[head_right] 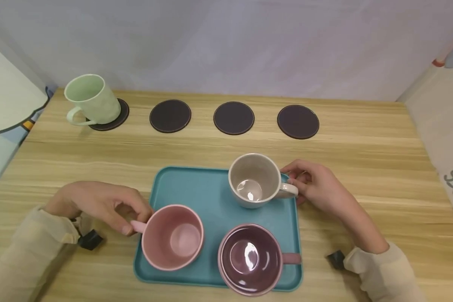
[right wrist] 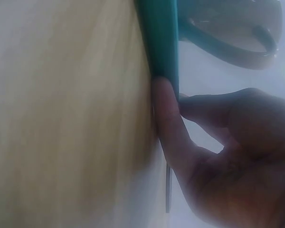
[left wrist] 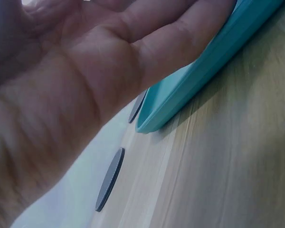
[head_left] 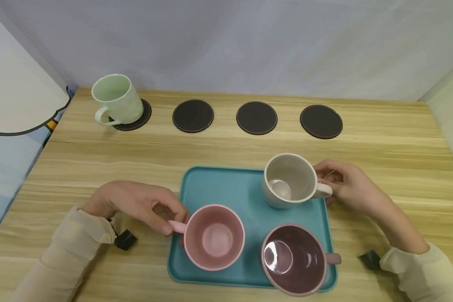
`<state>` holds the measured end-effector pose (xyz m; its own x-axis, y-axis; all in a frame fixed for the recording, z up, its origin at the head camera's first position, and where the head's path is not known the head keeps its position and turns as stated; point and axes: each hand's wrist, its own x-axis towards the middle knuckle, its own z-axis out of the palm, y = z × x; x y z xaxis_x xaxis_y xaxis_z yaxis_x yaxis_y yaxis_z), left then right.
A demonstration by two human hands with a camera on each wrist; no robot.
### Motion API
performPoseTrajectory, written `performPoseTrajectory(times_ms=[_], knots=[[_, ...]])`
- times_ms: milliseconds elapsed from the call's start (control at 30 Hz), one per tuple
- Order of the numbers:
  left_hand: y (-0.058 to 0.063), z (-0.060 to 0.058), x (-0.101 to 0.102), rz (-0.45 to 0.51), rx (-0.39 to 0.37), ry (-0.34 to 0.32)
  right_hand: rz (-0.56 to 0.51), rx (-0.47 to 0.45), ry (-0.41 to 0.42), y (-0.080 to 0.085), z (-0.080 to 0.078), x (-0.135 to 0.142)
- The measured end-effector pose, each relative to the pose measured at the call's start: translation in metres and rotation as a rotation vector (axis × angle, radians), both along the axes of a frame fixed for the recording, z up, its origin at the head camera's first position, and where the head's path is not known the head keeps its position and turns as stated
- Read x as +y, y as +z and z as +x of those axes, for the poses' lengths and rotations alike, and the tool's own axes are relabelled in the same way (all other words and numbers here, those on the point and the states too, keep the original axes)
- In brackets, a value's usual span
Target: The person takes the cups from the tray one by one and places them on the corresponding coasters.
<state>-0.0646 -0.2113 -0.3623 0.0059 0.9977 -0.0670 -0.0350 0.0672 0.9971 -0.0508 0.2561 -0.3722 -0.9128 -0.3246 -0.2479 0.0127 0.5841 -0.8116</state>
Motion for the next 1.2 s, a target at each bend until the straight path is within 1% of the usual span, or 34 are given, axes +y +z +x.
performPoseTrajectory(times_ms=[133, 233, 400, 567, 633, 733, 867, 933, 1000, 1133, 1200], knots=[[0.000, 0.000, 0.003, 0.006, -0.015, 0.031, -0.005, -0.005, 0.004, 0.000, 0.000, 0.000], [0.000, 0.000, 0.006, 0.005, -0.018, 0.067, 0.002, 0.002, 0.005, 0.000, -0.001, 0.000], [0.001, 0.001, 0.011, 0.008, 0.046, 0.129, 0.002, 0.010, 0.001, 0.001, 0.000, 0.001], [0.004, 0.004, 0.007, -0.047, 0.061, 0.192, -0.008, 0.011, 0.005, 0.000, 0.001, -0.001], [0.005, 0.003, 0.005, -0.071, 0.069, 0.216, -0.008, 0.009, 0.005, -0.001, 0.001, 0.000], [0.007, 0.001, 0.001, -0.082, 0.107, 0.244, -0.002, 0.017, 0.010, 0.000, 0.000, 0.001], [0.013, -0.002, -0.005, -0.063, 0.144, 0.293, -0.002, 0.031, 0.016, 0.002, -0.002, -0.001], [0.015, -0.003, -0.008, -0.038, 0.159, 0.327, -0.006, 0.034, 0.019, 0.001, -0.003, -0.001], [0.018, -0.004, -0.010, -0.021, 0.191, 0.374, -0.013, 0.028, 0.022, 0.001, -0.003, -0.001], [0.025, -0.002, -0.013, -0.064, 0.239, 0.516, -0.011, 0.030, 0.024, -0.002, -0.001, 0.000], [0.028, -0.001, -0.015, -0.116, 0.239, 0.605, -0.011, 0.029, 0.024, -0.003, 0.000, 0.001]])
